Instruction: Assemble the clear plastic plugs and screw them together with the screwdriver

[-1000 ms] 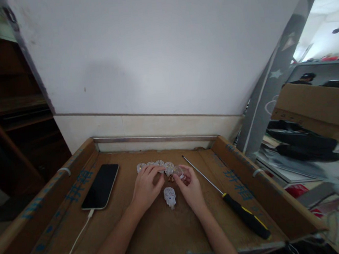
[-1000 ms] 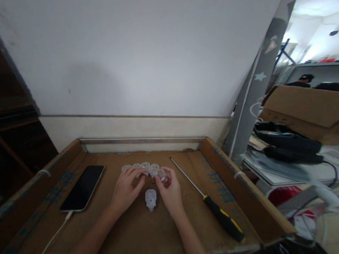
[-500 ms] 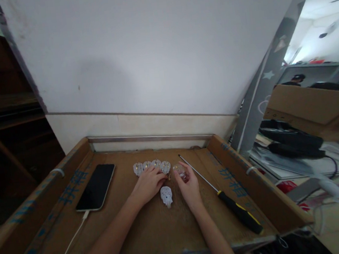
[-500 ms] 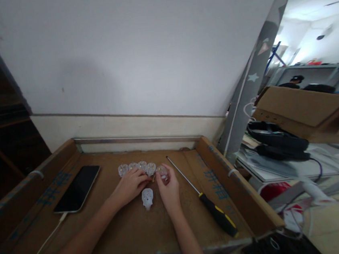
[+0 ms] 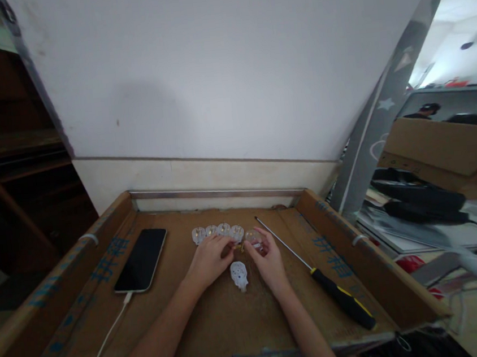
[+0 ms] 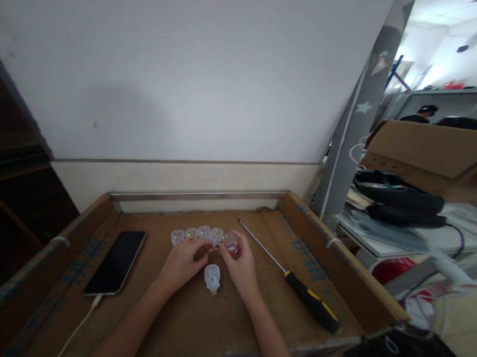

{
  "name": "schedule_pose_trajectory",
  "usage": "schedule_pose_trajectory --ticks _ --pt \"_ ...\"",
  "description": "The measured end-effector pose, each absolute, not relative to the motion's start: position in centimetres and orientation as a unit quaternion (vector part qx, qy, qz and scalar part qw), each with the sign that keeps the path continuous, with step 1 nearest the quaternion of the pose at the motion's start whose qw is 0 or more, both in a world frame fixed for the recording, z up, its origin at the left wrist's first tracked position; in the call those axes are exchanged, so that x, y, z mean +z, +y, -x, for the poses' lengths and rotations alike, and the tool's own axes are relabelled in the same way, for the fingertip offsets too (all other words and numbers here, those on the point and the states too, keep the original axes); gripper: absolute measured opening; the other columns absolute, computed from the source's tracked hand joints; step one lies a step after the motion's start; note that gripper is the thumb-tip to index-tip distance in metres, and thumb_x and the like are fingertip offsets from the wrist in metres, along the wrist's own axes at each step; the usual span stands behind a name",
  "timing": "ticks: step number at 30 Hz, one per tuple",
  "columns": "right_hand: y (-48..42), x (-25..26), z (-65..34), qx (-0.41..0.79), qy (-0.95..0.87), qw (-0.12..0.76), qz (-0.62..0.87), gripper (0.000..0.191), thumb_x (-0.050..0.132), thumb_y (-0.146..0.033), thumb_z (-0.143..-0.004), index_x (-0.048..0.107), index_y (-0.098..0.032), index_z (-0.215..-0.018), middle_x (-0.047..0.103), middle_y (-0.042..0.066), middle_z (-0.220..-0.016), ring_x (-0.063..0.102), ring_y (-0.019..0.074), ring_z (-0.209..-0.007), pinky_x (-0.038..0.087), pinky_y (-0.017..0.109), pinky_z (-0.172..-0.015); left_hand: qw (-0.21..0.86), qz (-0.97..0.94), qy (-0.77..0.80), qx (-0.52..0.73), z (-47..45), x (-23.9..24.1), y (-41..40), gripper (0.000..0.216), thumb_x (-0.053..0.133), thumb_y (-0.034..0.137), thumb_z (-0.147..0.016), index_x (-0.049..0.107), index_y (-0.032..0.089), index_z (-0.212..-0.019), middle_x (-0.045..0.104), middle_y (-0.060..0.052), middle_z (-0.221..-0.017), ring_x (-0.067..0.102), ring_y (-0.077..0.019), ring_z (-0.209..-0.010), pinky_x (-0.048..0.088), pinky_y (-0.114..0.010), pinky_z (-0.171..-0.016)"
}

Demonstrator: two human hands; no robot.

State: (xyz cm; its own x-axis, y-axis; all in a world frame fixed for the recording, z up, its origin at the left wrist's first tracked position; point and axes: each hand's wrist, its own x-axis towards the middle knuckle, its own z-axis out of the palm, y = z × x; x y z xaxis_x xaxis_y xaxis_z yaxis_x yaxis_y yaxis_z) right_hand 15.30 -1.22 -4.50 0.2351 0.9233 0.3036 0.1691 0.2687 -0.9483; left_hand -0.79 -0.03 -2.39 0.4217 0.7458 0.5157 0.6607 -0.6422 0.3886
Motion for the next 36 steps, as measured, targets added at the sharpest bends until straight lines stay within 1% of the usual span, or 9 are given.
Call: schedule_pose_trajectory --ticks 3,6,8,12,15,20,26,30,36 --pt "-1.3 -4.5 -15.1 0.334 -0.548 0.586 0.494 0.052 0.063 -0.033 -0.069 0.047 -0.015 -0.115 0.061 0.002 -0.076 0.060 0.0155 -0.067 0.051 0.029 -0.065 0.094 -0.809 0.409 0.412 0.5 -2.6 -0.3 0.022 0.056 0.008 -0.077 0.060 0.020 -0.095 0.068 -0.003 -0.092 0.064 -0.0182 -0.087 0.050 -0.031 -0.079" --pt "-1.6 -4.2 -14.9 0.333 -0.569 0.575 0.484 0.049 0.061 -0.027 -0.070 0.050 -0.016 -0.116 0.064 0.004 -0.084 0.061 0.0159 -0.072 0.052 0.029 -0.068 0.098 -0.800 0.386 0.449 0.2 -2.8 -0.5 0.025 0.052 0.008 -0.079 0.057 0.021 -0.099 0.067 -0.003 -0.093 0.064 -0.0170 -0.088 0.052 -0.031 -0.080" --pt "-1.8 -4.0 -14.9 0.324 -0.576 0.570 0.488 0.048 0.061 -0.027 -0.071 0.051 -0.015 -0.117 0.065 0.006 -0.088 0.062 0.0162 -0.074 0.052 0.029 -0.069 0.085 -0.800 0.372 0.464 0.0 -2.9 -0.6 0.027 0.051 0.008 -0.080 0.056 0.021 -0.103 0.067 -0.003 -0.094 0.065 -0.0169 -0.089 0.052 -0.031 -0.081" --pt "-2.0 -3.7 -14.9 0.301 -0.578 0.560 0.512 0.048 0.061 -0.028 -0.072 0.054 -0.015 -0.117 0.066 0.004 -0.081 0.058 0.0143 -0.062 0.050 0.027 -0.060 0.057 -0.796 0.357 0.485 -0.2 -3.0 -0.8 0.031 0.049 0.012 -0.084 0.052 0.021 -0.113 0.067 -0.005 -0.103 0.064 -0.0168 -0.094 0.052 -0.032 -0.085" --pt "-2.1 -3.6 -14.9 0.290 -0.583 0.550 0.523 0.049 0.062 -0.028 -0.071 0.055 -0.015 -0.118 0.065 0.003 -0.075 0.056 0.0130 -0.058 0.048 0.025 -0.056 0.043 -0.810 0.352 0.468 -0.3 -3.0 -1.0 0.034 0.047 0.012 -0.086 0.049 0.021 -0.118 0.067 -0.006 -0.105 0.064 -0.0171 -0.097 0.052 -0.032 -0.086" --pt "-2.1 -3.6 -14.9 0.288 -0.596 0.536 0.525 0.050 0.060 -0.026 -0.071 0.055 -0.014 -0.120 0.064 0.001 -0.072 0.053 0.0114 -0.054 0.046 0.024 -0.054 0.021 -0.841 0.350 0.412 -0.5 -2.9 -1.1 0.033 0.046 0.009 -0.085 0.052 0.021 -0.115 0.067 -0.006 -0.104 0.065 -0.0184 -0.092 0.054 -0.033 -0.083" --pt "-2.1 -3.6 -14.9 0.273 -0.596 0.535 0.534 0.048 0.059 -0.025 -0.072 0.055 -0.014 -0.119 0.066 0.003 -0.076 0.052 0.0112 -0.053 0.046 0.024 -0.051 0.006 -0.844 0.343 0.414 -0.4 -3.0 -1.1 0.038 0.042 0.007 -0.087 0.049 0.022 -0.120 0.066 -0.005 -0.108 0.063 -0.0178 -0.100 0.051 -0.034 -0.089" --pt "-2.2 -3.5 -14.9 0.267 -0.600 0.532 0.534 0.048 0.058 -0.025 -0.071 0.055 -0.015 -0.118 0.067 0.004 -0.084 0.055 0.0120 -0.058 0.047 0.024 -0.055 0.013 -0.850 0.338 0.403 -0.4 -3.0 -1.1 0.039 0.042 0.005 -0.085 0.051 0.022 -0.119 0.067 -0.005 -0.107 0.063 -0.0177 -0.098 0.052 -0.033 -0.087" --pt "-2.2 -3.7 -15.0 0.267 -0.616 0.507 0.540 0.052 0.057 -0.024 -0.071 0.053 -0.014 -0.122 0.064 0.002 -0.075 0.053 0.0117 -0.055 0.045 0.024 -0.053 0.005 -0.854 0.327 0.405 -0.5 -2.7 -1.1 0.037 0.041 0.004 -0.085 0.052 0.019 -0.116 0.067 -0.007 -0.106 0.063 -0.0183 -0.097 0.052 -0.033 -0.086"
